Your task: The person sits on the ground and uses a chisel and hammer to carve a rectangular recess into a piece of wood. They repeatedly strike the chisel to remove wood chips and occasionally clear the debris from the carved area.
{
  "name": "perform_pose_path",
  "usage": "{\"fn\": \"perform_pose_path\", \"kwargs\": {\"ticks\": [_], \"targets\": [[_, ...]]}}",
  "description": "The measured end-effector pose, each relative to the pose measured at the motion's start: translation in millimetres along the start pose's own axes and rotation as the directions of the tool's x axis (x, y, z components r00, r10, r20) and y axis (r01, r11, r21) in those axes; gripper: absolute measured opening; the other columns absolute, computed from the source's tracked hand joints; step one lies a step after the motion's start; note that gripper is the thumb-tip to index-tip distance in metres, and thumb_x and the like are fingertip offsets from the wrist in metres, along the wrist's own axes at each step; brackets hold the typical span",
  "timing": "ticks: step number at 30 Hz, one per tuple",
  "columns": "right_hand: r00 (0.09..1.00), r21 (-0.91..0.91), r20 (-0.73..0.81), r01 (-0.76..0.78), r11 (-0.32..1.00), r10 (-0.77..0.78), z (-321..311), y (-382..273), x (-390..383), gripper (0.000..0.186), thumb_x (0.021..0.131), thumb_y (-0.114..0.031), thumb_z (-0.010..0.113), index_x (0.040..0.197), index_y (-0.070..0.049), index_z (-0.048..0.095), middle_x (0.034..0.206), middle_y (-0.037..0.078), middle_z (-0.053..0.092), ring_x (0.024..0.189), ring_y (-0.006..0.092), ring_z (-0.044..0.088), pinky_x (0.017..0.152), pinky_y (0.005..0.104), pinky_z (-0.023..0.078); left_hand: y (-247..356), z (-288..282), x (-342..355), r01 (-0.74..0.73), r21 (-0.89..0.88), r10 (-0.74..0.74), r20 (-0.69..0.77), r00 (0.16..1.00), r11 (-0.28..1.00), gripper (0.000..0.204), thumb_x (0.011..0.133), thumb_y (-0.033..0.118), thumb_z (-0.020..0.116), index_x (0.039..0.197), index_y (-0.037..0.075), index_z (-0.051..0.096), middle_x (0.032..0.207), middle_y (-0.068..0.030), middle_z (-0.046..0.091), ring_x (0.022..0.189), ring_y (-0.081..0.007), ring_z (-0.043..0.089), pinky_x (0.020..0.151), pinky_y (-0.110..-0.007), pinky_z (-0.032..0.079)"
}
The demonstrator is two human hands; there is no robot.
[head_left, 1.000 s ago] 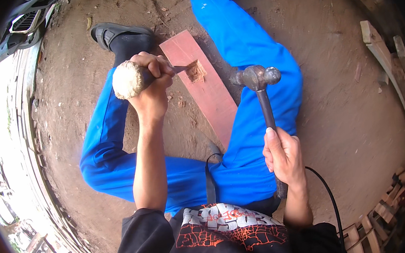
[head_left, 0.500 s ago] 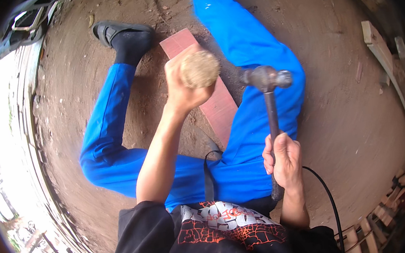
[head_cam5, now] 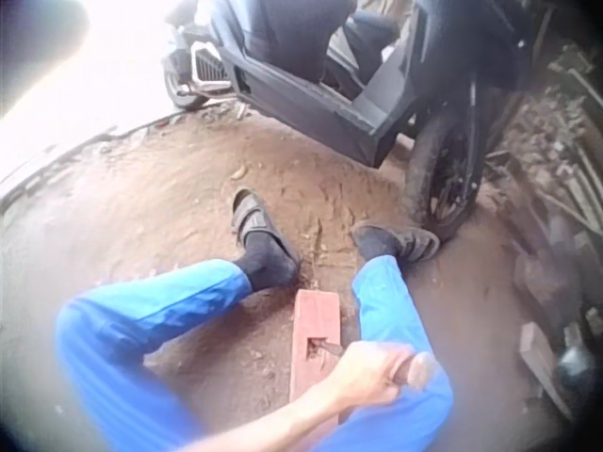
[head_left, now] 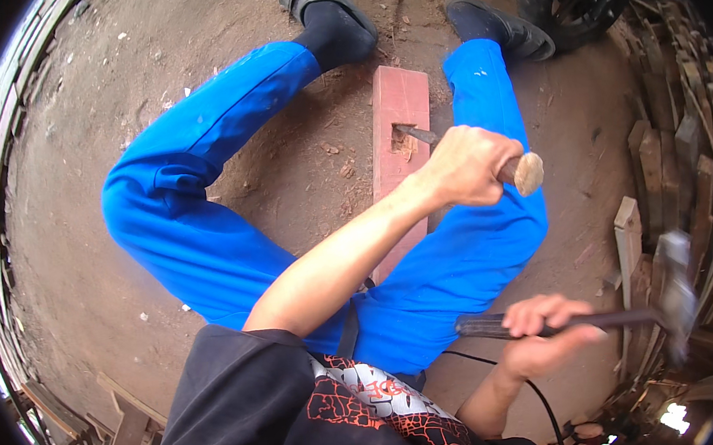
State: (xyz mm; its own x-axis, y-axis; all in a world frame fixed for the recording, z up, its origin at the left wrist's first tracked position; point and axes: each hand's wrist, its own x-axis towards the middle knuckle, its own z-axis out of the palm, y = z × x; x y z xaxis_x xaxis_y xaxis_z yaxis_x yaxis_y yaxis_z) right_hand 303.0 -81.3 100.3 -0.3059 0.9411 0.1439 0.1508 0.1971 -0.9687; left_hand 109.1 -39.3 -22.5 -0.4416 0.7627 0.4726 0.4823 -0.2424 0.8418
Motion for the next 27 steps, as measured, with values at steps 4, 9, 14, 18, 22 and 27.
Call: {"fn": "perform_pose_path", "kwargs": {"ticks": [4,9,14,18,22,27], "targets": [[0.895,-0.301,0.089,-0.395,0.868,0.438,-8.6,-10.2,-0.8,0.057,0.104,-0.061,0.03,0.082,-0.009,0.04,0.054,0.0,0.032,0.037,0.0104,0.032,0.034,0.0273,0.033,-1.5,2.0,1.7,0.007,-0.016,-0.007,-0.014,1.0,1.0,0.021,0.055,0.009,0.067,0.076,0.008,0.062,0.071,-0.0134,0.063,0.071,-0.0401,0.063,0.058,-0.048,0.048],[0.962,-0.182,-0.254,-0.145,0.973,0.096,-7.8,-62.9,19.1,0.057,0.103,-0.063,0.029,0.081,-0.011,0.041,0.053,-0.001,0.035,0.035,0.0098,0.032,0.031,0.0255,0.032,-4.6,-6.2,6.1,0.043,-0.02,-0.043,-0.008,0.999,0.999,0.023,0.056,0.009,0.068,0.079,0.007,0.064,0.073,-0.0144,0.064,0.073,-0.0405,0.063,0.058,-0.047,0.048],[0.971,-0.058,-0.122,0.199,0.978,-0.204,6.4,-35.0,23.7,0.055,0.104,-0.06,0.032,0.08,-0.012,0.04,0.053,-0.002,0.036,0.036,0.0091,0.033,0.03,0.0243,0.032,-5.1,-1.8,11.7,0.061,-0.025,-0.062,-0.03,0.998,0.998,0.025,0.059,0.011,0.069,0.083,0.007,0.067,0.075,-0.0145,0.066,0.074,-0.0402,0.063,0.059,-0.047,0.049],[0.899,-0.408,0.078,-0.367,0.836,0.432,-0.3,-15.3,10.4,0.058,0.103,-0.063,0.031,0.08,-0.01,0.04,0.05,0.002,0.039,0.034,0.0127,0.033,0.031,0.0285,0.033,-10.2,-6.0,12.4,0.108,0.008,-0.108,-0.038,0.993,0.994,0.028,0.059,0.011,0.069,0.087,0.007,0.07,0.075,-0.0147,0.067,0.075,-0.0397,0.065,0.06,-0.047,0.05],[0.966,-0.104,-0.028,-0.259,0.96,0.257,-4.8,-56.1,30.6,0.054,0.104,-0.059,0.035,0.081,-0.011,0.042,0.052,0.0,0.038,0.035,0.0108,0.035,0.029,0.0265,0.03,-11.1,-13.4,14.9,0.138,0.005,-0.137,-0.063,0.989,0.99,0.029,0.058,0.011,0.068,0.086,0.006,0.07,0.074,-0.0159,0.066,0.074,-0.0397,0.065,0.06,-0.047,0.051],[0.953,0.168,0.036,0.291,0.942,-0.301,15.5,-56.8,50.4,0.052,0.106,-0.055,0.033,0.082,-0.011,0.043,0.054,-0.001,0.039,0.036,0.0072,0.036,0.03,0.0232,0.037,-11.3,-10.7,17.4,0.101,-0.012,-0.102,-0.117,0.988,0.995,0.022,0.057,0.012,0.068,0.078,0.005,0.067,0.069,-0.0162,0.065,0.069,-0.04,0.064,0.058,-0.048,0.05]]}}
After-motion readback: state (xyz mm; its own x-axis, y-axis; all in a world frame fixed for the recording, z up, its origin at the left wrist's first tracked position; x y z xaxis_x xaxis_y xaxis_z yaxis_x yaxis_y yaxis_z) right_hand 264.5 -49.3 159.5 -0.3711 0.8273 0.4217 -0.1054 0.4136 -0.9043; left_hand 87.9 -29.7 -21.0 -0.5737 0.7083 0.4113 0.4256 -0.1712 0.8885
